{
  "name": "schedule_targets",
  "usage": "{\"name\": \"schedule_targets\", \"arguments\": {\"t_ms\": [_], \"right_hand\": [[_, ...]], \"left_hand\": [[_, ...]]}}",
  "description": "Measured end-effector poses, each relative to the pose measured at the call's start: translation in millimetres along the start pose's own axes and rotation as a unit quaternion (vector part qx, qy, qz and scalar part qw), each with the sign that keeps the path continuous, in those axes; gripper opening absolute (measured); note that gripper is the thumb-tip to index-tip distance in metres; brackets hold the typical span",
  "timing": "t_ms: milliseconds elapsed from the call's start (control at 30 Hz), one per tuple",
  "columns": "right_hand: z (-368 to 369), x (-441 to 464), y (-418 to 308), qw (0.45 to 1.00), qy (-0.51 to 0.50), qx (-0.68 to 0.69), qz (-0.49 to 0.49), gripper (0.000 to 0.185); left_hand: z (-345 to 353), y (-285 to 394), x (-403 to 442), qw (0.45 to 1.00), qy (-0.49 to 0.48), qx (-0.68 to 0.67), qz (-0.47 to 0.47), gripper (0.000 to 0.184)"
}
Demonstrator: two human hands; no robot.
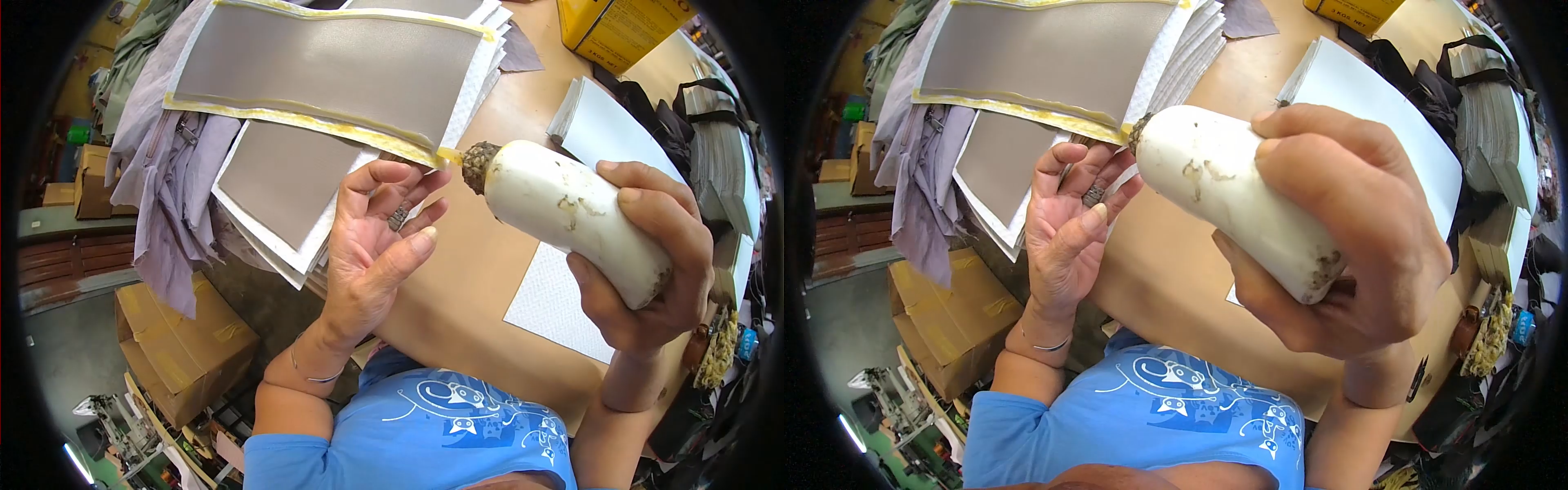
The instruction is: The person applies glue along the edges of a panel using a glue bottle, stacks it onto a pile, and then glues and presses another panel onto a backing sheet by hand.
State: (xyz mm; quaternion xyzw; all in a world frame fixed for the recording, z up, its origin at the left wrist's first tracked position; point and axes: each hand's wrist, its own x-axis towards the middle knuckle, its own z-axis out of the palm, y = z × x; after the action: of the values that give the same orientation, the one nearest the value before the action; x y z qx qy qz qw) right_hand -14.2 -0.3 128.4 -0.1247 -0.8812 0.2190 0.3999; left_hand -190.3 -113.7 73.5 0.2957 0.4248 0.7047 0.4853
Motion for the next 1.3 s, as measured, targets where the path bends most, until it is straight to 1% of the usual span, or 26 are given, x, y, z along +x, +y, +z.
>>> {"name": "schedule_targets", "arguments": {"t_ms": [300, 400, 500, 567, 667, 800, 867, 1067, 1233, 1300], "right_hand": [[-11, -2, -6, 0.999, -0.001, -0.029, 0.023, 0.049], [-9, -1, -7, 1.000, 0.005, -0.014, 0.022, 0.049], [-2, -1, -4, 1.000, 0.015, -0.004, 0.004, 0.049], [-2, -2, -4, 1.000, 0.015, -0.011, 0.007, 0.049], [-8, -5, -5, 0.999, 0.008, -0.023, 0.031, 0.049], [-9, -3, -5, 0.999, 0.029, -0.001, 0.028, 0.047], [-7, -3, -3, 0.999, 0.037, 0.010, 0.029, 0.047], [-13, -11, -10, 0.997, 0.008, 0.002, 0.074, 0.048], [-16, -10, -10, 0.995, 0.047, 0.029, 0.077, 0.048], [-12, -7, -6, 0.997, 0.044, 0.021, 0.068, 0.048]], "left_hand": [[-1, 0, 0, 1.000, -0.007, -0.002, 0.004, 0.049], [0, 2, -1, 1.000, 0.002, 0.001, 0.000, 0.049], [-2, 2, -1, 1.000, -0.021, -0.019, -0.004, 0.048], [-1, 1, -1, 1.000, -0.014, -0.010, 0.006, 0.048], [0, 0, 0, 1.000, -0.013, -0.003, 0.012, 0.049], [1, 0, -1, 1.000, -0.006, 0.004, 0.010, 0.048], [-1, 1, 0, 1.000, -0.017, -0.014, 0.001, 0.048], [-1, -1, -1, 1.000, -0.012, -0.001, 0.016, 0.049], [2, 0, -2, 1.000, -0.004, 0.011, 0.012, 0.049], [2, 0, -2, 1.000, -0.003, 0.011, 0.009, 0.050]]}}
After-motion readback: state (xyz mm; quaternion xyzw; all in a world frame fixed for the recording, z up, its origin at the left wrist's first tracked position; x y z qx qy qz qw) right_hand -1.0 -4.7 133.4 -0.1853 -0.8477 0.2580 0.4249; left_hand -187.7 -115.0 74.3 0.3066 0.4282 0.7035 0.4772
